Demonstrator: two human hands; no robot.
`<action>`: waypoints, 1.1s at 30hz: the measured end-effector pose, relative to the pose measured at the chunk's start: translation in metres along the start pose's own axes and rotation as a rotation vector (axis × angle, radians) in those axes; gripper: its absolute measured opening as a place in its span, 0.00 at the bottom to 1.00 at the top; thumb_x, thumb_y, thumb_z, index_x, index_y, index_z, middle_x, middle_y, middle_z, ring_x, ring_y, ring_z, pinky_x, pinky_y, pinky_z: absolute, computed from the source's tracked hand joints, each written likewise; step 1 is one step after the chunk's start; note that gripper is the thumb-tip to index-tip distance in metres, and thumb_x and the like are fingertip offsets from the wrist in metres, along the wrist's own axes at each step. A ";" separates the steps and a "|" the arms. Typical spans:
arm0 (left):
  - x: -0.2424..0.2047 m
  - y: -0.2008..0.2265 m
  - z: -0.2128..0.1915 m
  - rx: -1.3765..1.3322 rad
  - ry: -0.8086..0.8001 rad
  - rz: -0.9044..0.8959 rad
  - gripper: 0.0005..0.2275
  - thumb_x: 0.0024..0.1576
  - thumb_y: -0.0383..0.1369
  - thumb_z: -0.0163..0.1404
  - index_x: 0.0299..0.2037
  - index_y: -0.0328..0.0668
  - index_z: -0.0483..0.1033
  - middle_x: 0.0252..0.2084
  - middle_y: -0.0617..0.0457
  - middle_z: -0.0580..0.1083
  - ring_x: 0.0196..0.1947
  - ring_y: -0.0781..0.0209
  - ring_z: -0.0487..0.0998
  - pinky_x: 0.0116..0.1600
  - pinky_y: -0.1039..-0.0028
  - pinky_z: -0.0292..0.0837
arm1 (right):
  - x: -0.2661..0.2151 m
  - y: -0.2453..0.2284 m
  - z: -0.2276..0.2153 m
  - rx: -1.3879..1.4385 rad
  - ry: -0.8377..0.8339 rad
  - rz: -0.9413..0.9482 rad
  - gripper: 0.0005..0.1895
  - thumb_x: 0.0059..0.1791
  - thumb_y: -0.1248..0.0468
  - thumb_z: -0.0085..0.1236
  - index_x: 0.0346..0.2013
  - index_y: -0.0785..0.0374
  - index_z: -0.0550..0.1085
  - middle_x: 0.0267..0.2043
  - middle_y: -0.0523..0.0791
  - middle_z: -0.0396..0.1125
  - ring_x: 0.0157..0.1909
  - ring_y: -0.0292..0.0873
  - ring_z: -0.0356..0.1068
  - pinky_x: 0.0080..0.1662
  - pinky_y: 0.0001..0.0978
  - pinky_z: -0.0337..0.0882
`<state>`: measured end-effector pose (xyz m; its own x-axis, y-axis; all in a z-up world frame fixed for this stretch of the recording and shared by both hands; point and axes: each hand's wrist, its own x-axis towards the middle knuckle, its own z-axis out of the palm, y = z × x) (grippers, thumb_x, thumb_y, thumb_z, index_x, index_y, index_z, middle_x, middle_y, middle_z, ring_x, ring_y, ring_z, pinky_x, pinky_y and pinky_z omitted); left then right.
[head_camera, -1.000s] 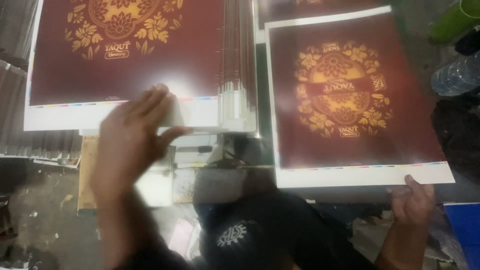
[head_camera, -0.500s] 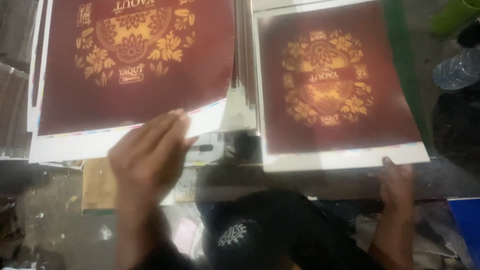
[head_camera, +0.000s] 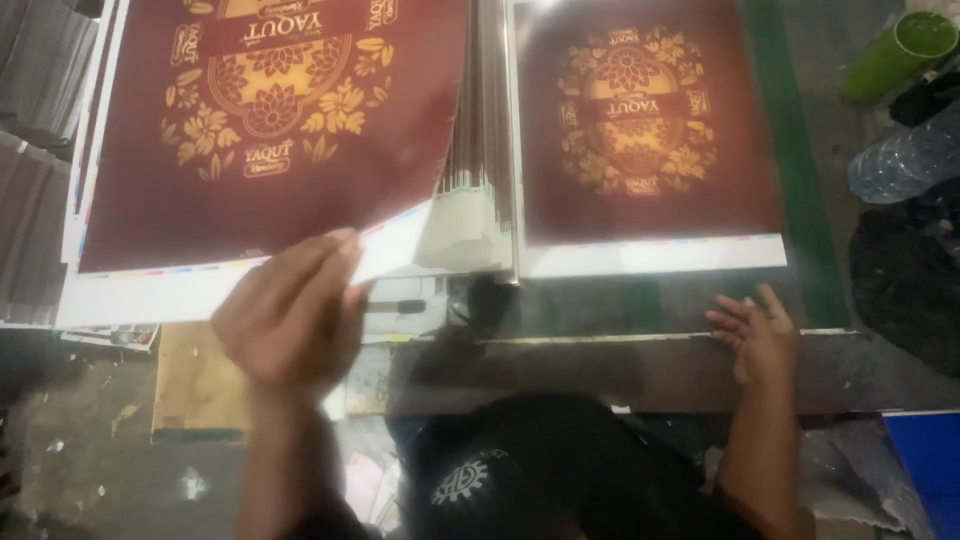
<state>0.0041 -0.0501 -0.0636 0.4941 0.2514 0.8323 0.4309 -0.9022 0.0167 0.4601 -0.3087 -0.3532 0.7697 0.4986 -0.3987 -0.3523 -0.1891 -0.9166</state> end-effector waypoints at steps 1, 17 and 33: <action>-0.002 0.004 0.004 -0.012 0.050 0.013 0.06 0.65 0.33 0.58 0.45 0.41 0.82 0.40 0.43 0.82 0.39 0.56 0.86 0.40 0.72 0.83 | -0.012 -0.008 0.010 -0.020 -0.021 -0.021 0.31 0.58 0.64 0.45 0.76 0.65 0.51 0.49 0.55 0.73 0.41 0.47 0.76 0.36 0.34 0.75; 0.042 0.126 0.037 -0.373 -0.299 0.260 0.14 0.61 0.35 0.58 0.47 0.27 0.78 0.54 0.36 0.77 0.56 0.44 0.79 0.58 0.60 0.77 | -0.149 -0.105 0.148 0.451 -0.571 0.047 0.18 0.56 0.62 0.49 0.55 0.74 0.71 0.51 0.55 0.70 0.52 0.47 0.73 0.52 0.39 0.74; 0.009 0.006 -0.003 0.182 -0.290 -0.144 0.22 0.56 0.47 0.59 0.53 0.38 0.79 0.60 0.43 0.75 0.63 0.47 0.75 0.65 0.58 0.70 | -0.058 -0.018 -0.019 0.440 -0.281 -0.245 0.23 0.53 0.71 0.50 0.64 0.59 0.65 0.49 0.45 0.69 0.42 0.40 0.72 0.32 0.31 0.71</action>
<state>0.0087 -0.0543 -0.0545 0.6011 0.4833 0.6365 0.6256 -0.7801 0.0015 0.4324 -0.3504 -0.3141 0.7069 0.7004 -0.0982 -0.4161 0.2996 -0.8586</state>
